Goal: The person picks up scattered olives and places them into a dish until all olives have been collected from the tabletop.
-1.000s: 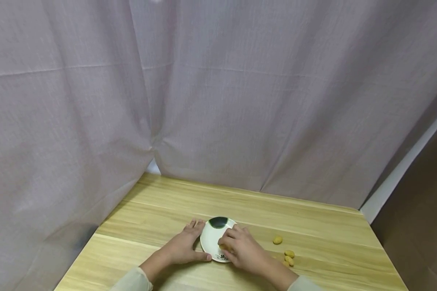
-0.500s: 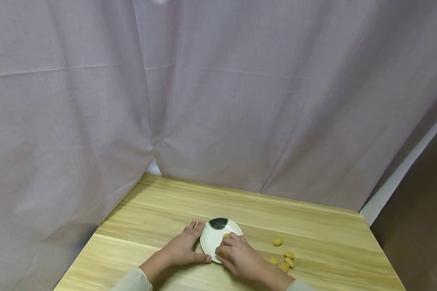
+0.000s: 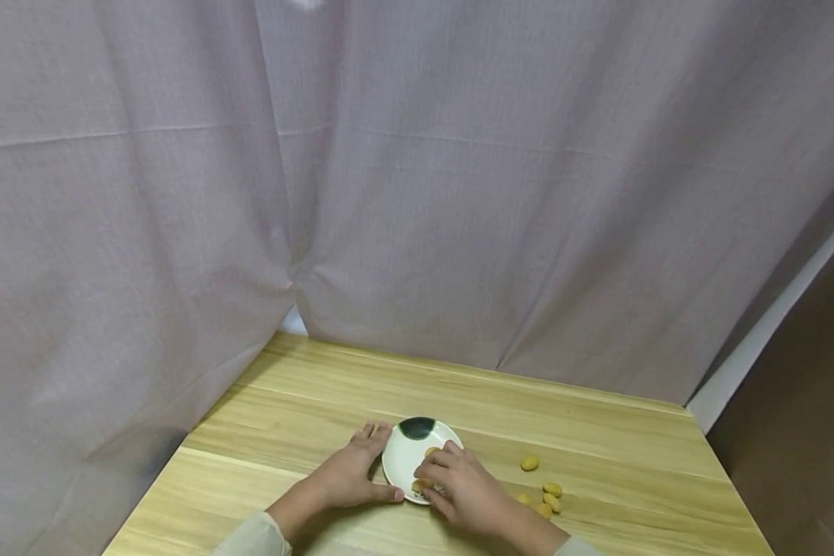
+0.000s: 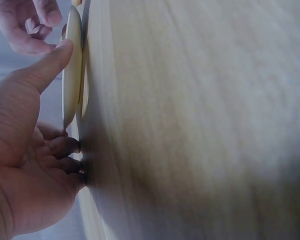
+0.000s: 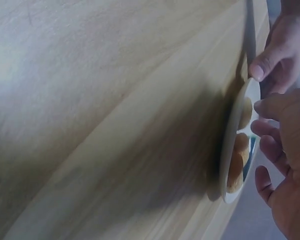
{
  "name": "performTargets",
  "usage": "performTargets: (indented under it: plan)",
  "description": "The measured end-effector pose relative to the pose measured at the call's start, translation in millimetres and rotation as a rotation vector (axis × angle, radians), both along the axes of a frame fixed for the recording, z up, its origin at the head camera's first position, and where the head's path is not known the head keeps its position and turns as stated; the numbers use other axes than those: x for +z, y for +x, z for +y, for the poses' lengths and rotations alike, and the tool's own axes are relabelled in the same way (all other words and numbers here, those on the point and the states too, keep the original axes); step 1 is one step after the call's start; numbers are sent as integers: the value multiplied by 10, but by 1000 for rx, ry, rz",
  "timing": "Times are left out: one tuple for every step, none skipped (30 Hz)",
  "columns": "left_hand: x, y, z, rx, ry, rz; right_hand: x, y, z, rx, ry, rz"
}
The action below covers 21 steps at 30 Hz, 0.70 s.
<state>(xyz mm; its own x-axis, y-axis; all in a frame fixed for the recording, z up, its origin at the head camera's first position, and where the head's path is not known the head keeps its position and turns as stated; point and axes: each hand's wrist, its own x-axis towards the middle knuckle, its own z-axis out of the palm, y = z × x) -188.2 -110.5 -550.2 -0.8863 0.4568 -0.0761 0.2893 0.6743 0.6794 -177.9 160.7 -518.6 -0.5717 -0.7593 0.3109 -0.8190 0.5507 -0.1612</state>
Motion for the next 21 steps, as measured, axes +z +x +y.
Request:
performTargets:
  plan:
    - [3, 2, 1, 0, -1, -1, 15, 2, 15, -6, -6, 2]
    - [4, 3, 2, -1, -3, -3, 30, 5, 31, -16, -9, -2]
    - [5, 4, 4, -1, -4, -5, 45, 7, 52, -26, -11, -11]
    - [6, 5, 4, -1, -4, -8, 58, 10, 77, -38, -11, -22]
    - [9, 6, 5, -1, -4, -10, 71, 12, 104, -50, -12, -33]
    - [12, 6, 7, -3, -5, -7, 83, 15, 133, -62, -12, -43]
    - [14, 7, 8, -3, -4, -8, 86, 17, 165, -78, -11, -51]
    - [12, 6, 8, -2, -4, -8, 93, 21, 196, -96, -8, -61]
    - [9, 4, 7, -2, -3, -8, 104, 28, 227, -110, -7, -65]
    - [5, 1, 4, -1, -4, -8, 106, 32, 261, -124, -7, -64]
    - [3, -2, 3, -1, -4, -7, 112, 39, 296, -137, -9, -60]
    - [0, -6, 0, -1, -5, -6, 117, 46, 331, -146, -11, -56]
    - [-6, -9, -5, 1, -7, -8, 119, 54, 366, -156, -12, -48]
    - [-6, -12, -8, 1, -10, -6, 121, 61, 401, -164, -13, -37]
    - [-4, -15, -11, 1, -11, -5, 121, 68, 439, -167, -15, -21]
    - [1, -15, -12, 0, -12, -3, 115, 72, 479, -174, -15, -9]
    - [9, -14, -12, -2, -12, -1, 119, 80, 517, -183, -14, -1]
    - [15, -11, -12, -3, -13, 0, 118, 85, 556, -192, -14, 6]
    - [21, -8, -9, -6, -12, 1, 118, 90, 597, -205, -10, 11]
    - [30, -3, -7, -9, -12, 1, 120, 96, 640, -219, -6, 13]
    - [33, 1, -4, -10, -12, 2, 123, 102, 681, -232, -4, 13]
